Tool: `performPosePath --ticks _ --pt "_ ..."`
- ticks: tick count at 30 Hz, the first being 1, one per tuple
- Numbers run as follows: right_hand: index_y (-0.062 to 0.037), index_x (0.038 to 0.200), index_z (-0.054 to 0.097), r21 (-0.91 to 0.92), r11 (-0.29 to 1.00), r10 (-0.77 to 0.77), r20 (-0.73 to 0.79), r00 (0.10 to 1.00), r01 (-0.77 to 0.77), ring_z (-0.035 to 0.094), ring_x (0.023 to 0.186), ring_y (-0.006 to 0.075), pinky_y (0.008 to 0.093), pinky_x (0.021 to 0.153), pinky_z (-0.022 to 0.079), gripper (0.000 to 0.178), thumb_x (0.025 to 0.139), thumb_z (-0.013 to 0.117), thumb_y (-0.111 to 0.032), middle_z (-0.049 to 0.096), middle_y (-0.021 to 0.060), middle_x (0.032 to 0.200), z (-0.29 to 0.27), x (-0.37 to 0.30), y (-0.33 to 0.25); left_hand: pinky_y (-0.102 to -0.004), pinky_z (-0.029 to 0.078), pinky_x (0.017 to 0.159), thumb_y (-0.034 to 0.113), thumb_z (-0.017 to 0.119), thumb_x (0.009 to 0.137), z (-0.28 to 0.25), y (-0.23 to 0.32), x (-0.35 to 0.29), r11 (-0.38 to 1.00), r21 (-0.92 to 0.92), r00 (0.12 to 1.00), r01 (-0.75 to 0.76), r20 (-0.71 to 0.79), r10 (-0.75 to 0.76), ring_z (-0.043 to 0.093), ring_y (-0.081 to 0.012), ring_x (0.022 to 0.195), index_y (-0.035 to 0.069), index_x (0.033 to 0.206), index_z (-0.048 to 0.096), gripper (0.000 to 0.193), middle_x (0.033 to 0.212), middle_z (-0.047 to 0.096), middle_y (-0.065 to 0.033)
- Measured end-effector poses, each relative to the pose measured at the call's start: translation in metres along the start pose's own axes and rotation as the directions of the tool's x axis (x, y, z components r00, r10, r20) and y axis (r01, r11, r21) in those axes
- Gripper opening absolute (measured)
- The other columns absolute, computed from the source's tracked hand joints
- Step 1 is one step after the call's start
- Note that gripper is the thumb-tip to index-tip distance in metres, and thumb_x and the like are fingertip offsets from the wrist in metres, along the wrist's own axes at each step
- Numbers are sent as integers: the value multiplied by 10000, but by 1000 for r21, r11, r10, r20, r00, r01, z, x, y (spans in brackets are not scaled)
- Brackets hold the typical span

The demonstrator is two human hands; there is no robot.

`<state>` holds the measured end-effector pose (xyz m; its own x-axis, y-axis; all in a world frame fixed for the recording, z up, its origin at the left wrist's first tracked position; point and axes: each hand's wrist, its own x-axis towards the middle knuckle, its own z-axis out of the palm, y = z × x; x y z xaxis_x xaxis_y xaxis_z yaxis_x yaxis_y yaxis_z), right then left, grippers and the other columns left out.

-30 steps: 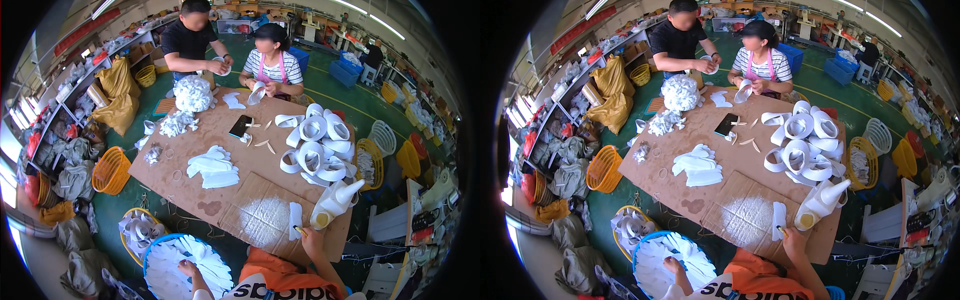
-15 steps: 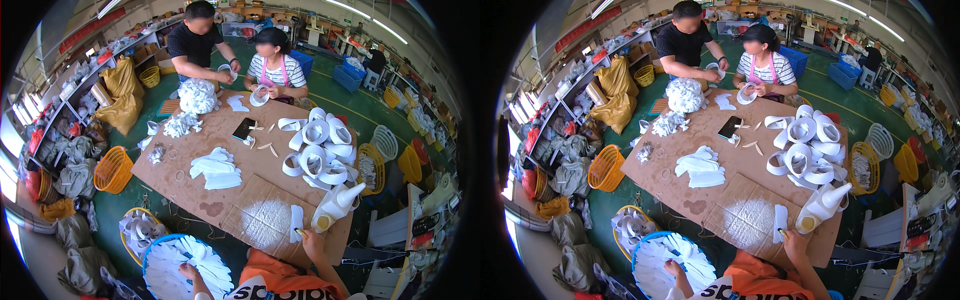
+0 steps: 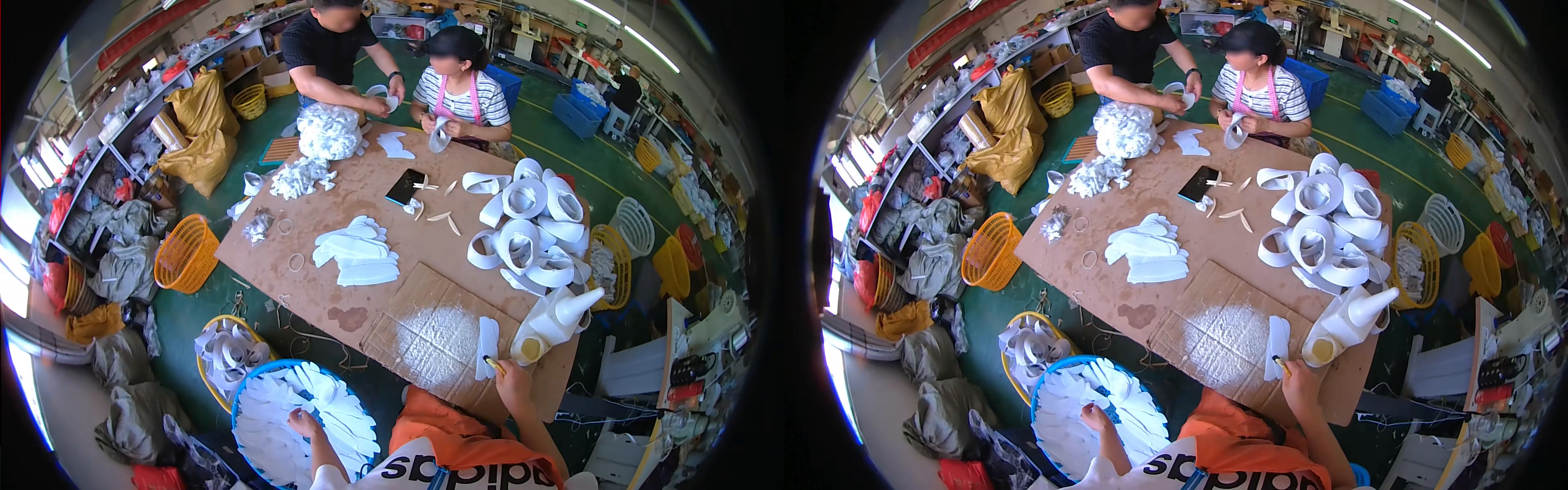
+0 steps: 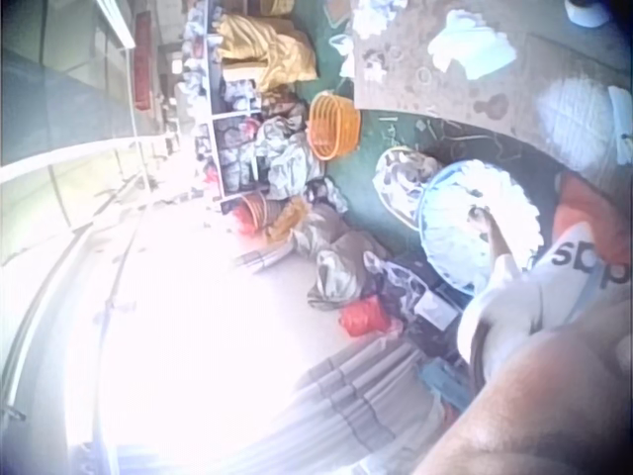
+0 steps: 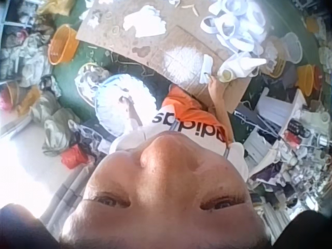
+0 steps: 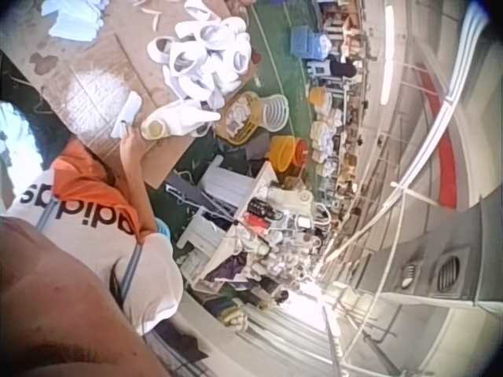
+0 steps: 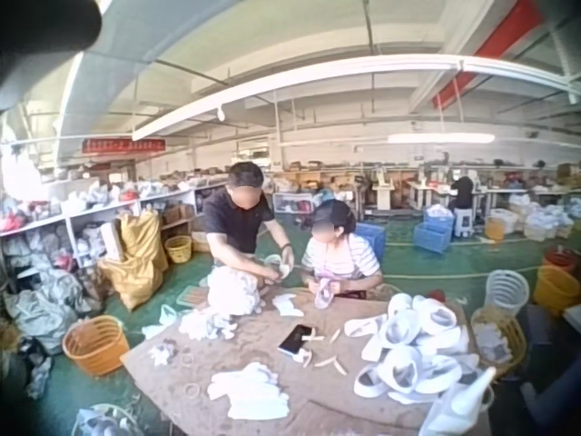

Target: The person takes shoe components from a basket, applies glue to them using an applicator dipped into a glue dispenser, and places them onto a piece of cardboard.

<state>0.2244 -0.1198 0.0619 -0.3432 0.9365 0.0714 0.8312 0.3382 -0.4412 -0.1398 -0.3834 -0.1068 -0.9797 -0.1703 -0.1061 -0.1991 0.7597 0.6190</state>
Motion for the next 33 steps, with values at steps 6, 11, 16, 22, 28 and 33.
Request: performPosePath --ticks 6,11,16,22,28,33 --pt "-52 873 604 24 1000 -15 -10 1000 15 579 714 334 409 613 459 106 786 579 -108 583 119 811 -5 -1 -4 -407 419 810 102 541 704 -4 -3 -1 999 -32 1000 -2 -28 1 526 -329 856 4 848 603 185 908 525 -167" --pt "-53 877 603 7 1000 -4 4 1000 4 578 713 335 408 610 457 108 788 578 -108 583 122 811 -10 -6 -3 -405 418 806 114 548 703 -5 -12 -3 999 -31 999 -15 -38 14 522 -325 850 7 833 598 176 908 529 -169" --pt "-52 901 604 -12 1000 -7 43 999 8 576 732 349 413 621 457 126 795 574 -113 586 139 825 -11 -9 0 -413 415 799 118 565 688 2 -42 -3 996 -62 997 -63 -52 60 520 -324 839 -2 830 596 188 881 538 -177" --pt "-20 960 598 -85 996 -19 183 983 35 577 784 365 428 665 457 173 820 553 -113 602 173 859 -15 10 -12 -387 417 798 170 629 671 41 -95 38 930 -362 998 -61 -36 51 522 -270 858 -17 910 578 307 904 565 -141" --pt "23 979 598 31 999 -42 139 989 38 596 742 319 369 633 482 192 832 548 -90 614 178 865 1 8 15 -383 432 765 146 569 701 28 -7 29 998 -64 993 -12 -119 4 540 -307 835 50 838 621 175 879 563 -142" --pt "-14 992 599 -29 1000 17 220 975 -11 580 820 344 399 702 457 191 841 538 -114 612 167 897 -6 5 -1 -310 453 668 157 564 718 83 -30 47 866 -472 983 167 12 -183 577 -224 696 30 839 657 198 806 647 -94"
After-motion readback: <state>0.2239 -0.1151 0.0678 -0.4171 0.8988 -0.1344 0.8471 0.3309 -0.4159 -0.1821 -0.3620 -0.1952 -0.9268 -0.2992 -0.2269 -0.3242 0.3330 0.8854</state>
